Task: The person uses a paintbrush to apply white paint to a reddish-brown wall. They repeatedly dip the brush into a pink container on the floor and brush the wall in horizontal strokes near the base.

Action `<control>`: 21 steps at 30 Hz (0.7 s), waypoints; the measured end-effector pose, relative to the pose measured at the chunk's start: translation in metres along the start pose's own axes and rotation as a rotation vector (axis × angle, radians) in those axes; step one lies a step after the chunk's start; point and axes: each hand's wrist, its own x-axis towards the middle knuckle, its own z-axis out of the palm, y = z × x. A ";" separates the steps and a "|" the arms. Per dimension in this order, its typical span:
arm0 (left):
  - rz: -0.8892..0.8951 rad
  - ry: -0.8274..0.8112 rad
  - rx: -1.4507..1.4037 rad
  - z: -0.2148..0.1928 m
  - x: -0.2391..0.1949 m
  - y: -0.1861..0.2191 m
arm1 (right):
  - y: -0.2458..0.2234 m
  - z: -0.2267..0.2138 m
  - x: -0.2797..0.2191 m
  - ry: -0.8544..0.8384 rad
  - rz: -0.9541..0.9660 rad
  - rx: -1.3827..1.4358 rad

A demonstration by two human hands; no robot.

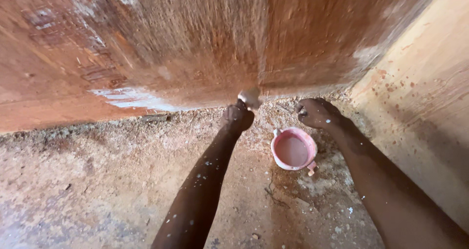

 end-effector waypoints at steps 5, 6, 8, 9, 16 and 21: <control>0.311 0.447 -0.234 -0.060 -0.007 0.051 | 0.004 0.007 0.005 0.022 -0.026 0.010; 0.468 0.624 -0.226 -0.078 -0.009 0.066 | 0.003 0.007 0.008 0.034 -0.034 0.011; 0.620 0.753 -0.328 -0.114 -0.008 0.097 | 0.005 0.009 0.010 0.045 -0.163 0.113; 0.606 0.742 -0.378 -0.130 -0.010 0.108 | 0.009 0.010 0.008 0.048 -0.221 0.162; 0.763 1.016 -0.417 -0.162 -0.014 0.110 | 0.012 0.021 0.017 0.024 -0.151 0.101; 0.445 0.620 -0.290 -0.073 0.009 0.050 | 0.016 0.013 0.009 0.090 -0.136 0.013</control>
